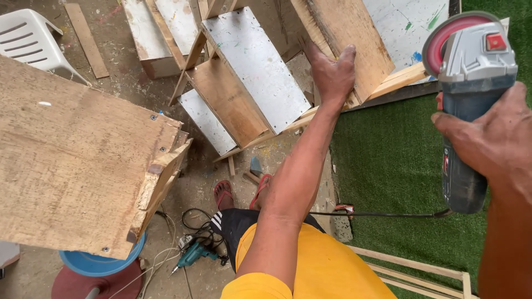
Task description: The person uses an angle grinder with a sanding disc to smooth the edges and surfaces of a wooden structure. They hold the structure with one hand while operating the tool with the other, frequently repositioning the wood to access different sides.
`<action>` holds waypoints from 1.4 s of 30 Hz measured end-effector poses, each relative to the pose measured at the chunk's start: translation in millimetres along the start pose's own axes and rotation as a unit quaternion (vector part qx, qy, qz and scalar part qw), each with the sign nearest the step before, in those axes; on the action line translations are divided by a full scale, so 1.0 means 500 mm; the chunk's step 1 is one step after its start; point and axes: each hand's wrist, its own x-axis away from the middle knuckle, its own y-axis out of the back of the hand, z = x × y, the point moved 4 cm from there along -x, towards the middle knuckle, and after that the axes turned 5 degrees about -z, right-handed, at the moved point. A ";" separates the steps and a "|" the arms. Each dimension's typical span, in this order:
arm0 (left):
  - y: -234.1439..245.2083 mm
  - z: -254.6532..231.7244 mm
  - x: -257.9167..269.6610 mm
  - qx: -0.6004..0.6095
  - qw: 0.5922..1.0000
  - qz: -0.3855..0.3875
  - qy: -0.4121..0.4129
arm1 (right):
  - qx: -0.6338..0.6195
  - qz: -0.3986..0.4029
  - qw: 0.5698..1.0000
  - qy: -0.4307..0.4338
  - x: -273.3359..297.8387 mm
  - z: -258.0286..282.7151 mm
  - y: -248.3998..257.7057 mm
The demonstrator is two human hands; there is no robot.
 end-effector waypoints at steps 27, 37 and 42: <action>-0.003 -0.050 0.011 0.031 0.999 0.019 0.003 | -0.110 -0.008 0.986 0.124 -0.024 -0.043 -0.026; -0.006 -0.011 0.006 0.003 1.000 0.008 0.005 | -0.151 0.024 0.981 0.121 -0.015 -0.023 -0.014; 0.029 -0.034 0.014 0.003 1.000 0.008 -0.012 | -0.175 0.023 0.974 0.143 -0.044 -0.085 -0.040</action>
